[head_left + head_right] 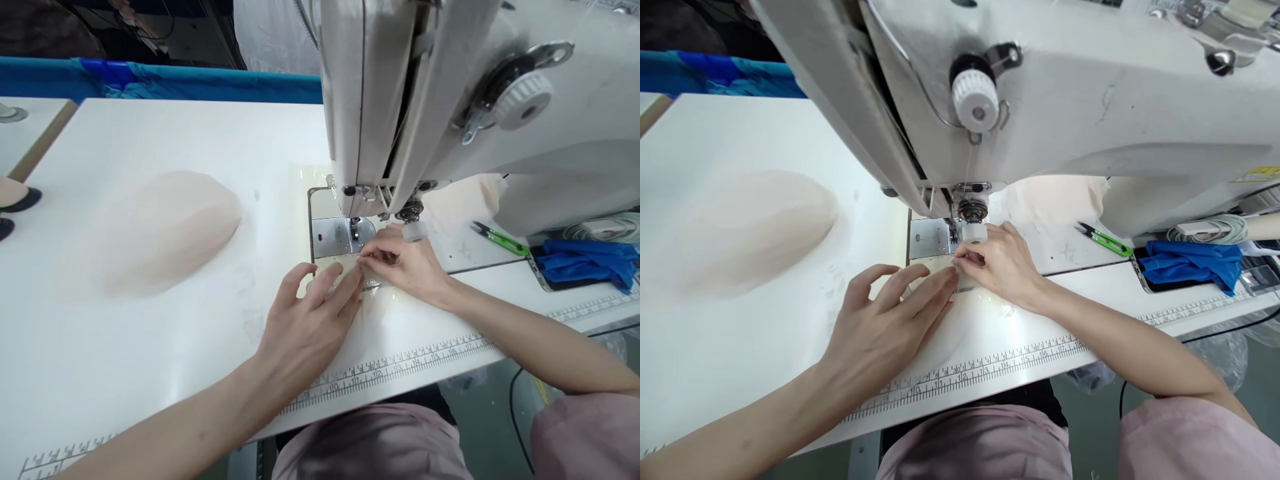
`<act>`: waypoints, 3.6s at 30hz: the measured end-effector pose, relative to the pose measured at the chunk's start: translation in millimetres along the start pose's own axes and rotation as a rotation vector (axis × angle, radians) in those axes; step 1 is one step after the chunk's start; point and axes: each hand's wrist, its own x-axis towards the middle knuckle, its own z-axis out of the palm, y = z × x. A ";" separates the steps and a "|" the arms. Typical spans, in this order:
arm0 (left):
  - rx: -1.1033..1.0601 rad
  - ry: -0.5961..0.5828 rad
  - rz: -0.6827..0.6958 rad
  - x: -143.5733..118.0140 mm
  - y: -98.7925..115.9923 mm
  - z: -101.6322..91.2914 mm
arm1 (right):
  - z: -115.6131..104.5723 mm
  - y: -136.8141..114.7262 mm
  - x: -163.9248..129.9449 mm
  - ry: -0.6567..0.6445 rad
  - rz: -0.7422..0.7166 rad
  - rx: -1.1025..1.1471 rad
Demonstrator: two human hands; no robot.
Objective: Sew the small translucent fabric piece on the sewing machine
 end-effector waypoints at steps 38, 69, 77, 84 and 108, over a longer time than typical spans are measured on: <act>-0.129 -0.148 -0.118 7.0 -20.0 15.6 | -7.2 4.4 -12.8 0.026 -0.321 -0.736; -0.468 -0.298 -0.173 7.4 -20.0 -15.3 | -43.1 -7.3 -14.7 -0.253 -0.246 -0.317; -0.277 -0.363 -0.105 11.6 -10.6 -1.7 | -34.4 -11.8 -15.2 -0.283 -0.101 -0.113; -0.764 -0.346 -0.506 26.0 -24.7 -1.2 | -23.4 -8.1 -17.5 -0.240 -0.154 -0.125; -0.937 -0.479 -0.400 48.1 -64.8 8.9 | -15.5 1.1 -4.5 0.195 -0.154 -0.304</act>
